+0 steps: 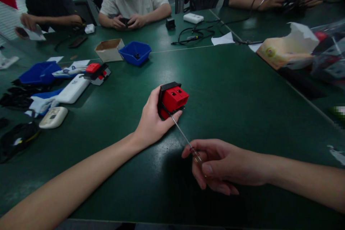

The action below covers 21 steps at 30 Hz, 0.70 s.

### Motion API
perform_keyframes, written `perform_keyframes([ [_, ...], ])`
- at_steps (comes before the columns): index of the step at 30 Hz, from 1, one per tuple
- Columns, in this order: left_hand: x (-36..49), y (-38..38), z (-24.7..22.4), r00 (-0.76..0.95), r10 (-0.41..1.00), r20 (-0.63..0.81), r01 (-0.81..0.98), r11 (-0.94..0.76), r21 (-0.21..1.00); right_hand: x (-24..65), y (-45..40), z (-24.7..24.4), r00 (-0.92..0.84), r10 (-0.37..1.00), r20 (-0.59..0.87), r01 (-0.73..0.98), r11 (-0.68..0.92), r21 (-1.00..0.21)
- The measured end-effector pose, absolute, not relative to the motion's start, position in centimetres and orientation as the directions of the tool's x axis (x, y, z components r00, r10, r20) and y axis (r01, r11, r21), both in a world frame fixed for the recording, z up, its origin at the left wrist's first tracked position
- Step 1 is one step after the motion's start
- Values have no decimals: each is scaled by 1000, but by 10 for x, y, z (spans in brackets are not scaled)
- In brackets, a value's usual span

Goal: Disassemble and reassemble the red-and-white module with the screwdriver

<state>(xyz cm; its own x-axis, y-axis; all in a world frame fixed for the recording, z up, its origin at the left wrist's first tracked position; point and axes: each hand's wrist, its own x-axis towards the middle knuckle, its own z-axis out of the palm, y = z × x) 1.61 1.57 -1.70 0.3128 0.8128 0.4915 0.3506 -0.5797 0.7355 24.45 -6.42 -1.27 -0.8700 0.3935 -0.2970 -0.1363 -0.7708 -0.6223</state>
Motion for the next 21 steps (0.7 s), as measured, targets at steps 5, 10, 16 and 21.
perform_keyframes([
  [5,16,15,-16,315,807,499,354,-588,728,245,-65,-16,-899,355,-257,-154,-805,-573],
  [10,15,15,-17,325,796,510,367,-603,708,248,-65,-22,-918,313,-244,-138,-828,-544],
  [16,14,16,-18,328,805,495,359,-590,723,248,-63,-18,-906,311,-285,-127,-845,-519],
  [21,15,15,-17,314,813,491,373,-581,724,247,-65,-14,-897,345,-278,-133,-808,-574],
])
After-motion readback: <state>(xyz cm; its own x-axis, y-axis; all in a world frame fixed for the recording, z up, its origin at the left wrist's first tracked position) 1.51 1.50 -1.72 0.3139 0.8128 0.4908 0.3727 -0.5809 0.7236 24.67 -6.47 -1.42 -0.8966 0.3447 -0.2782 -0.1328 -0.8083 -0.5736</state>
